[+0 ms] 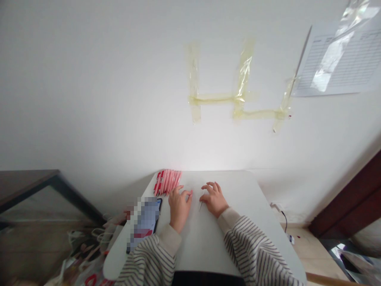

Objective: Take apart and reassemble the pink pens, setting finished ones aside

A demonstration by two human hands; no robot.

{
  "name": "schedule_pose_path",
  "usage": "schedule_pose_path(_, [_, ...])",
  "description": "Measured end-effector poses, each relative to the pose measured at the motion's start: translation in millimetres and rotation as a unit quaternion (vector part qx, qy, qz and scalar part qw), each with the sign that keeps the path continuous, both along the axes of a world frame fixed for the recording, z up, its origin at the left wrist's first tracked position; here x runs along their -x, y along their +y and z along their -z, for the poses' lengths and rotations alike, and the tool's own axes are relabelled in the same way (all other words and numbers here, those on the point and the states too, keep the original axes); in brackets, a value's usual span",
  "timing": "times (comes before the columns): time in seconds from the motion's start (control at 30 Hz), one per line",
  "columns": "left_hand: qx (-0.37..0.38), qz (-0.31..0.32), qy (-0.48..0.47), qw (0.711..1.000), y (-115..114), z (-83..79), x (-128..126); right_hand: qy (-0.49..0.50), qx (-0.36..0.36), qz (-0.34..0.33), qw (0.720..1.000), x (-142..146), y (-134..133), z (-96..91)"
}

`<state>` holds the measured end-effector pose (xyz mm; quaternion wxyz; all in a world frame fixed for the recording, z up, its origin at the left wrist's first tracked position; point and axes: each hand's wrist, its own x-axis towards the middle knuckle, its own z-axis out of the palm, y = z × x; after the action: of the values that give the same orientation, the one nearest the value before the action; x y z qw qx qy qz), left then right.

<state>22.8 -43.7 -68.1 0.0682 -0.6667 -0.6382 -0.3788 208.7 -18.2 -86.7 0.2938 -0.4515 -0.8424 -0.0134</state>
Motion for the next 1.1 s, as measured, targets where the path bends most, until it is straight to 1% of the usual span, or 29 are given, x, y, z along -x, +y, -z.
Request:
schedule_pose_path(0.17, [-0.003, 0.006, -0.002, 1.0, 1.0, 1.4, 0.1, 0.002, 0.015, -0.006, 1.0, -1.1, 3.5, 4.2])
schedule_pose_path(0.33, [-0.005, 0.01, -0.002, 1.0, 0.0, 0.7, 0.3, -0.002, 0.014, -0.002, 1.0, -0.9, 4.7, 7.1])
schedule_pose_path(0.63, [-0.012, 0.01, -0.005, 1.0, 1.0, 2.7, 0.5, -0.003, -0.011, 0.005, 1.0, 0.9, 2.9, 6.9])
schedule_pose_path(0.9, [0.0, 0.016, -0.007, 1.0, 1.3, 5.0, 1.8, 0.053, -0.049, 0.006, 0.997, -6.2, 5.2, 1.3])
schedule_pose_path(1.0, [0.005, 0.028, -0.013, 1.0, 2.6, 7.3, 1.4, 0.072, -0.063, 0.026, 0.995, -11.2, 5.3, 0.2])
schedule_pose_path(1.1, [0.006, 0.041, -0.013, 0.999, 3.4, 9.0, 0.5, 0.079, -0.062, 0.06, 0.993, -14.2, 3.6, 1.0])
